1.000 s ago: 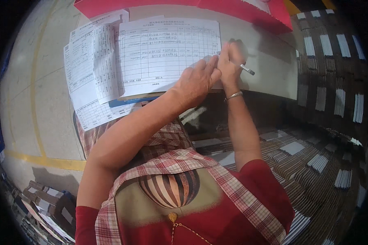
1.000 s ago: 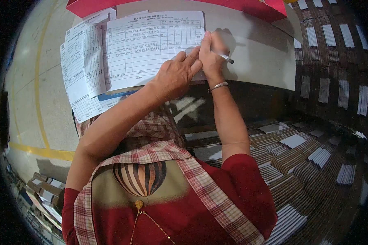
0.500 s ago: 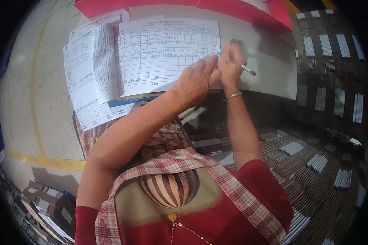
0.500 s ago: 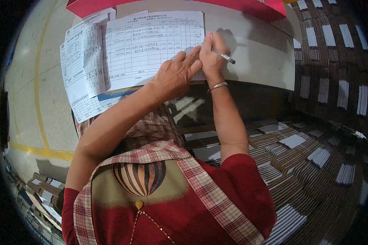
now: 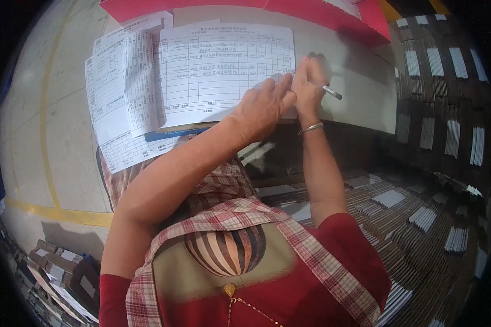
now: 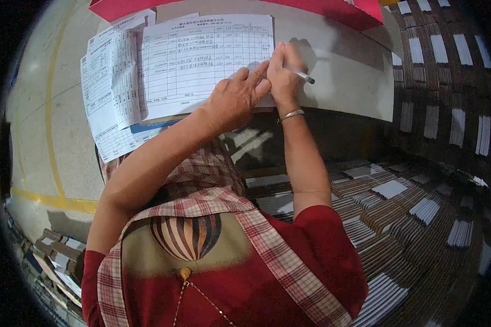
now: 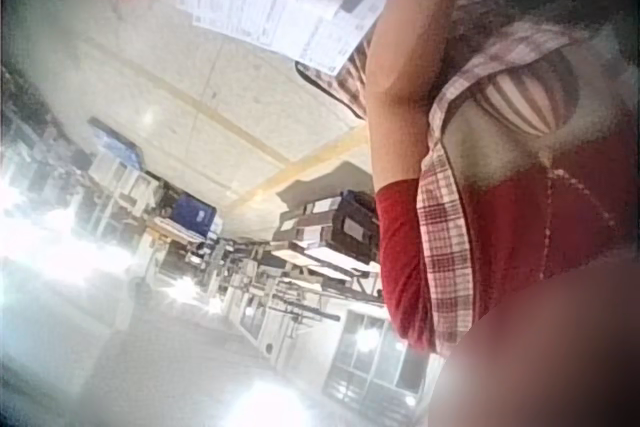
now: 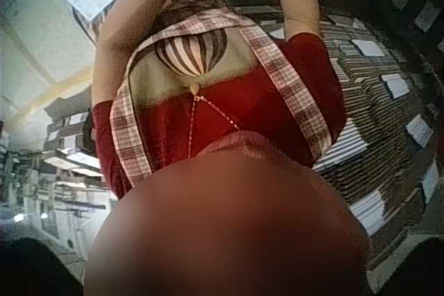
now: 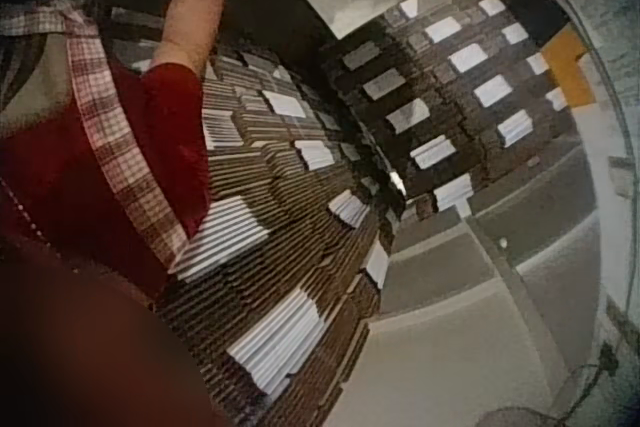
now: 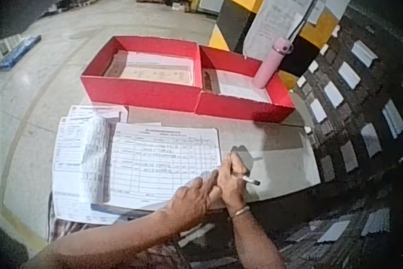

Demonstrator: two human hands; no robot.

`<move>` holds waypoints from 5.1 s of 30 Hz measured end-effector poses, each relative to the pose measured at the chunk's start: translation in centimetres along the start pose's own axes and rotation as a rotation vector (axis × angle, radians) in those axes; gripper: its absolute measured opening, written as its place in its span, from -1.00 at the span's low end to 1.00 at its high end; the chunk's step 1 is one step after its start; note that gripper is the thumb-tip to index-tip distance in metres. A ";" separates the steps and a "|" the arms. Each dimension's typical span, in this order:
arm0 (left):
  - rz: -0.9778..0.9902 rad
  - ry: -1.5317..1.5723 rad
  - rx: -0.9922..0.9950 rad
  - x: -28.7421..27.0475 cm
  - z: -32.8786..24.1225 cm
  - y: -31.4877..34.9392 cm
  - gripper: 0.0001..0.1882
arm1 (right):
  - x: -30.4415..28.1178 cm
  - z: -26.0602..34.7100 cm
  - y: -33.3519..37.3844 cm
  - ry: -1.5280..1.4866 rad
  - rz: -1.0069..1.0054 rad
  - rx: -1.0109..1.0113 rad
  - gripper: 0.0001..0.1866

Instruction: Writing entries and tracking numbers in a paper logbook or ledger.

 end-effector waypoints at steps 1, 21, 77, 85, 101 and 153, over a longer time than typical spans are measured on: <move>0.035 -0.001 -0.013 0.1 0.1 -0.1 -0.47 | 0.1 0.1 0.0 -0.019 0.001 0.001 -0.72; 0.020 -0.012 -0.003 0.3 0.2 -0.1 -0.49 | -0.2 0.1 -0.1 0.038 -0.033 -0.002 -0.71; -0.087 -0.091 0.028 0.4 -0.4 1.2 -0.38 | -0.1 0.4 1.1 -0.069 0.028 -0.033 -0.66; -0.090 -0.085 0.033 0.5 -0.4 1.3 -0.40 | -0.1 0.5 1.1 -0.053 0.016 -0.065 -0.68; -0.055 -0.070 0.020 0.4 -0.3 1.2 -0.38 | 0.0 0.5 1.1 -0.068 0.043 -0.032 -0.68; -0.068 -0.074 0.034 0.2 -0.4 1.4 -0.36 | -0.1 0.6 1.2 -0.044 0.070 -0.054 -0.73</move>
Point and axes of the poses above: each hand's wrist, its own y-axis away from the middle knuckle, its own x-axis out of the palm, z = x × y, the point moved 5 cm from there along -y, towards the middle knuckle, and after that the axes turned 5 degrees about y, right-handed, at the moved point
